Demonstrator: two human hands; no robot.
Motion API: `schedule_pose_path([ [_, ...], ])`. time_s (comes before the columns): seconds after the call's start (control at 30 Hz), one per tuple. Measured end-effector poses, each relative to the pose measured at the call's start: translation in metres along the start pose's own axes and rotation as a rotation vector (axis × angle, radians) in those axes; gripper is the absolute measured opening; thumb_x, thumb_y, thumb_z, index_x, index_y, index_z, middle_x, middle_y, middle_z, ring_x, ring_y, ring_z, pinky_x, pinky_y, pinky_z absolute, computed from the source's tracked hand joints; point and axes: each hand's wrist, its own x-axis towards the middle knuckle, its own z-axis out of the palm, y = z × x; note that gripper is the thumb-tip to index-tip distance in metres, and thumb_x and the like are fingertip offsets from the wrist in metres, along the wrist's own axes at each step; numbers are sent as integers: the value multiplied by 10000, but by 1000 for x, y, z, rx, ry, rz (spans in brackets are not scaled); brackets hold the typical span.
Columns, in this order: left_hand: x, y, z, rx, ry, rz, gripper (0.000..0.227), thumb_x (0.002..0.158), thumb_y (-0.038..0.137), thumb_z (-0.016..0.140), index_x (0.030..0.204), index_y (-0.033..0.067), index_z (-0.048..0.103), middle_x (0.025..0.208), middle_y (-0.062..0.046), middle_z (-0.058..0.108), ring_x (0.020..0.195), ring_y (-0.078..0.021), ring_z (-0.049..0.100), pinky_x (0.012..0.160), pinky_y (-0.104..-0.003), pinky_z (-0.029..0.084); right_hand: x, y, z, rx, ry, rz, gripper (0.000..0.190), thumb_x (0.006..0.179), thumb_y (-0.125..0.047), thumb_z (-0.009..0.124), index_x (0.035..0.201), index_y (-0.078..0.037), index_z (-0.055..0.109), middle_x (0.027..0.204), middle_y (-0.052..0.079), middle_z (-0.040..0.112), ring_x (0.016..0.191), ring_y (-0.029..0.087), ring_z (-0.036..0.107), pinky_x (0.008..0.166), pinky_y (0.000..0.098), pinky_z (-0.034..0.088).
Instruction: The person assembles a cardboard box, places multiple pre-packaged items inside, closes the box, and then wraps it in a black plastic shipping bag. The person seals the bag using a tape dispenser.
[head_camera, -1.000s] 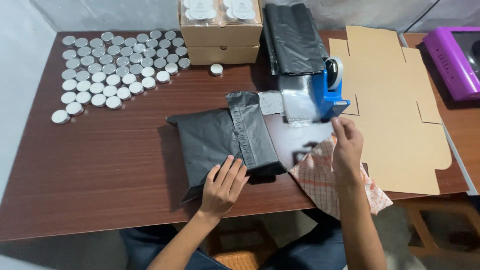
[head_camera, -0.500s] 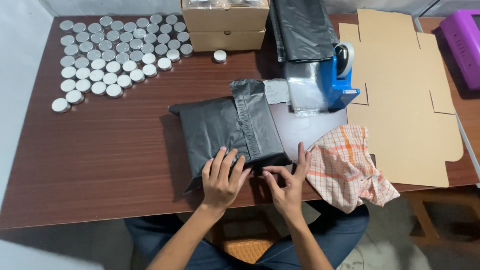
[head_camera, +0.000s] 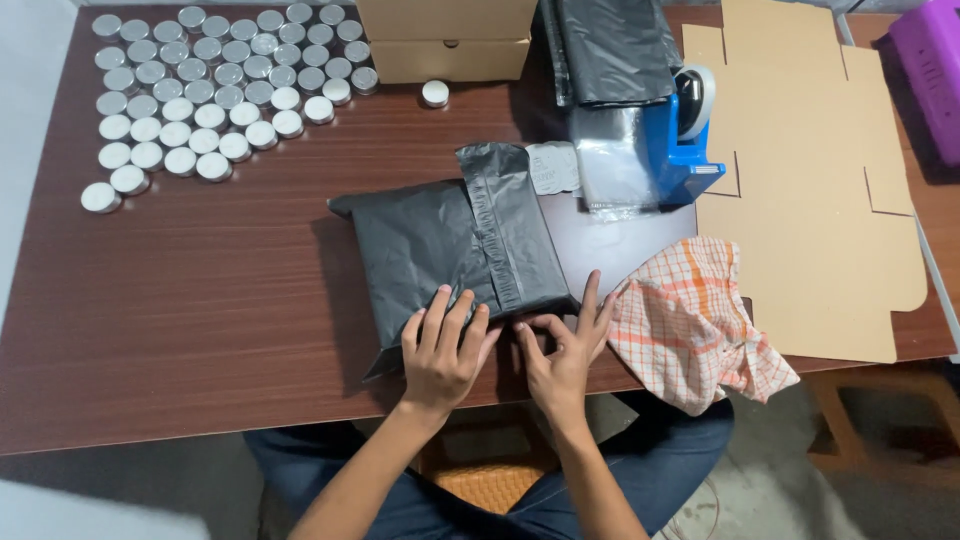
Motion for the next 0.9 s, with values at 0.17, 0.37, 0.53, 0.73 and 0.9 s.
schedule_pose_path([
  [0.17,1,0,0,0,2,-4,398,792,374,880,1080,147,725,1128,-92,750,1149,-321,693,954,-466,458,-3,4,9,-88,60,-37,165,857,-314,809,864,-166,735,1727,94,214,1558,483,78,1187,689,97],
  [0.37,3,1,1,12,13,-1,365,806,366,866,1062,151,720,1117,-89,753,1127,-322,698,931,-469,467,-4,2,14,-109,83,-9,146,844,-284,810,841,-169,721,1701,71,293,1551,471,128,1176,699,118],
  [0.53,4,1,3,44,32,7,317,846,376,837,1043,160,715,1101,-80,764,1101,-315,715,913,-459,477,-6,-2,21,-100,136,37,127,836,-235,812,831,-159,710,1632,68,396,1545,473,167,1165,725,110],
  [0.73,6,1,3,50,31,9,288,867,375,819,1035,164,719,1076,-77,764,1092,-308,713,907,-451,471,-8,3,31,-144,171,28,140,845,-236,817,882,-170,700,1559,69,475,1531,445,262,1178,709,108],
  [0.9,5,1,4,66,39,1,265,890,378,797,1036,172,714,1076,-72,764,1088,-305,718,902,-447,475,-7,16,33,-94,199,57,280,822,-286,862,898,-163,622,1456,91,529,1487,448,350,1164,710,195],
])
